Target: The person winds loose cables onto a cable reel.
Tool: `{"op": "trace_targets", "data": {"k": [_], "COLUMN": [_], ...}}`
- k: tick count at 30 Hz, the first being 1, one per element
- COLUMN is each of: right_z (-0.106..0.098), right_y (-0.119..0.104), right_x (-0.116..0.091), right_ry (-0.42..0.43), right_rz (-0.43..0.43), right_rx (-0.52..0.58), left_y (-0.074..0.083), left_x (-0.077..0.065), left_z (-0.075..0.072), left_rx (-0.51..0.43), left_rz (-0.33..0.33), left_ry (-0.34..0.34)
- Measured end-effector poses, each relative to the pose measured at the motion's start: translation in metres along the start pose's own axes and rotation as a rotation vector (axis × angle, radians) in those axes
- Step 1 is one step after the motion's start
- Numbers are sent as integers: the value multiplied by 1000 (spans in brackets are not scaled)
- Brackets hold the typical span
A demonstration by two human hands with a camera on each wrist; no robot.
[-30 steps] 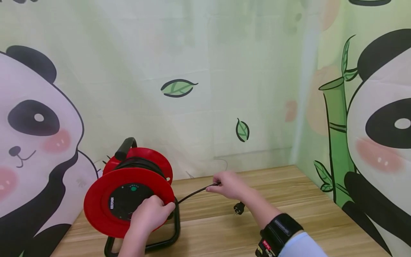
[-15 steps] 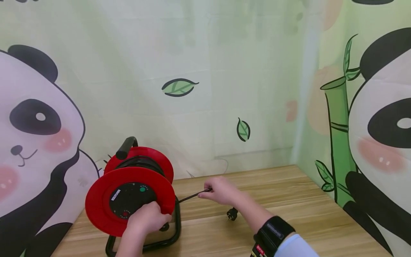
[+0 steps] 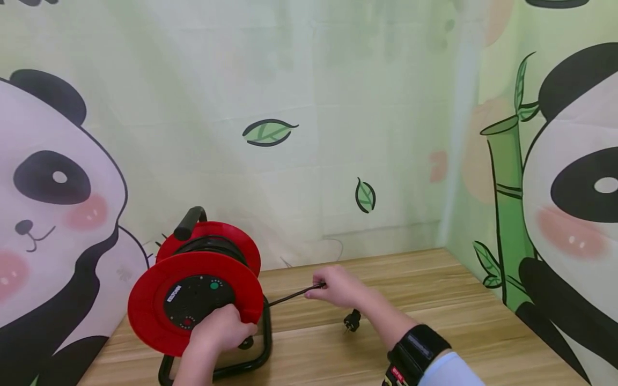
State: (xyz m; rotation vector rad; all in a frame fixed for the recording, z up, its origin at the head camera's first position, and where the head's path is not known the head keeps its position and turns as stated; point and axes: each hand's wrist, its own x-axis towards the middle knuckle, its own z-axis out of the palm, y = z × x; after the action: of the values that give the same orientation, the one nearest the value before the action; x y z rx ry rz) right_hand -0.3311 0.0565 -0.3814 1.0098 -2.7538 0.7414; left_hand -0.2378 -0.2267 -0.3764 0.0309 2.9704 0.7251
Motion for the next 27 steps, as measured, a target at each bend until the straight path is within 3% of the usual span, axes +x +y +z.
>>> {"op": "trace_targets", "data": {"k": [8,17,27], "right_z": [-24,-50,-64], "right_y": [21,35,61], "right_x": [-12,-25,-39], "right_ry": [-2,-14,123], "right_rz": [-67,-79,-56], "right_rx": [22,38,-18], "left_y": [1,1,0], "left_x": [0,0,-1], "left_z": [0,0,-1], "left_rx": [-21,-38,-33], "left_rz": [-3,-18,-6], "left_ry": [-11,-20,-5]}}
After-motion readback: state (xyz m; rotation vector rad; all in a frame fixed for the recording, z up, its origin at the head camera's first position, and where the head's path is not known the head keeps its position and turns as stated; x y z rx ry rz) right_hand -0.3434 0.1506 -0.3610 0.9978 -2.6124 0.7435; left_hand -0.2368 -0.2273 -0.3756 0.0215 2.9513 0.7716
